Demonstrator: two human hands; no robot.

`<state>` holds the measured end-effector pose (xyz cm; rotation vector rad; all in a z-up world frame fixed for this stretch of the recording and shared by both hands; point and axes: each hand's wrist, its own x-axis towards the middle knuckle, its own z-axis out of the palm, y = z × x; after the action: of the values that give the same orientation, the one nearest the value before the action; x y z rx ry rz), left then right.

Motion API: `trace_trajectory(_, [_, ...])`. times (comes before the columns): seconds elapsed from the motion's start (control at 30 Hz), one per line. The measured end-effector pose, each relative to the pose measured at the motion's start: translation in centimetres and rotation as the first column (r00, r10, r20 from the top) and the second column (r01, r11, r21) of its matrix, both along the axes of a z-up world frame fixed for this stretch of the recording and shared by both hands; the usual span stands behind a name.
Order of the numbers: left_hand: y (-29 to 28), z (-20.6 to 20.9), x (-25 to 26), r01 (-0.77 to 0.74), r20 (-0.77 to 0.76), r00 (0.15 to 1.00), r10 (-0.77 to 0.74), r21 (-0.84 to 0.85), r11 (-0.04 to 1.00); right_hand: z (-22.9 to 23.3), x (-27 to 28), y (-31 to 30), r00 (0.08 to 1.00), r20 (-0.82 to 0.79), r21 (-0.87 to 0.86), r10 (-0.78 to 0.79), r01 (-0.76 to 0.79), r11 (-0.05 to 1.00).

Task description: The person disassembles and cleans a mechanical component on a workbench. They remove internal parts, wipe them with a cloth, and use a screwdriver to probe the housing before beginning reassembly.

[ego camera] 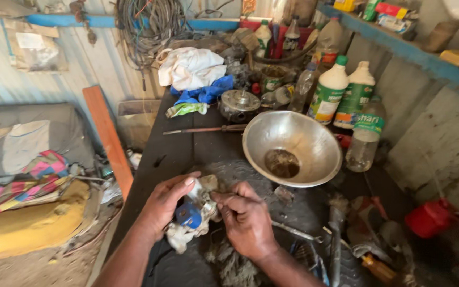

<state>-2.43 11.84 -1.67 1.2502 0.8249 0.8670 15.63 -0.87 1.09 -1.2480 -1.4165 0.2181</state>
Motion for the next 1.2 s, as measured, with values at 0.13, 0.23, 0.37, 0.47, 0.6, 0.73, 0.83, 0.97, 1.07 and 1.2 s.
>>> trace_trajectory(0.13, [0.8,0.3,0.0,0.009,0.009,1.0,-0.009,-0.015,1.0,-0.3,0.4,-0.5,0.989,0.139,0.022,0.051,-0.054,0.998])
trace_trajectory(0.23, [0.2,0.4,0.4,0.016,0.032,0.999,-0.015,-0.021,1.0,-1.0,0.7,-0.9,0.989,0.129,-0.063,0.068,-0.06,0.996])
trace_trajectory(0.37, [-0.4,1.2,0.3,-0.019,-0.068,0.998,0.014,-0.078,0.997,-2.0,2.8,-1.7,0.977,0.201,-0.098,0.065,-0.046,0.994])
trace_trajectory(0.47, [-0.5,0.6,-0.3,-0.022,-0.07,0.997,0.016,-0.093,0.995,-2.3,3.6,-2.1,0.79,0.613,-0.021,0.024,-0.014,1.0])
trace_trajectory(0.6, [0.6,-1.8,-0.3,0.048,0.008,0.999,-0.048,-0.04,0.998,-1.5,2.1,0.3,0.992,0.117,-0.22,-0.058,0.082,0.972])
trace_trajectory(0.73, [2.2,-0.6,0.2,0.034,-0.058,0.998,-0.032,0.028,0.999,-1.0,0.6,-1.2,0.971,0.237,0.036,0.016,-0.025,0.999])
trace_trajectory(0.83, [0.3,-1.2,-0.2,0.046,-0.051,0.998,-0.043,0.072,0.996,-1.3,2.1,-1.3,0.933,0.359,-0.107,-0.03,0.073,0.992])
trace_trajectory(0.97, [0.9,0.3,0.1,0.018,-0.05,0.999,-0.02,-0.028,0.999,-3.1,4.0,-1.9,0.841,0.538,-0.044,0.055,-0.037,0.998])
trace_trajectory(1.07, [0.8,0.9,-0.5,0.035,-0.087,0.996,-0.036,-0.018,0.999,-4.2,3.3,1.6,0.959,0.151,-0.012,-0.242,0.246,0.969])
trace_trajectory(1.2, [-0.4,3.1,-0.1,0.08,-0.135,0.986,-0.097,-0.128,0.989,-3.9,2.5,2.5,0.989,-0.144,-0.028,0.009,-0.013,1.0])
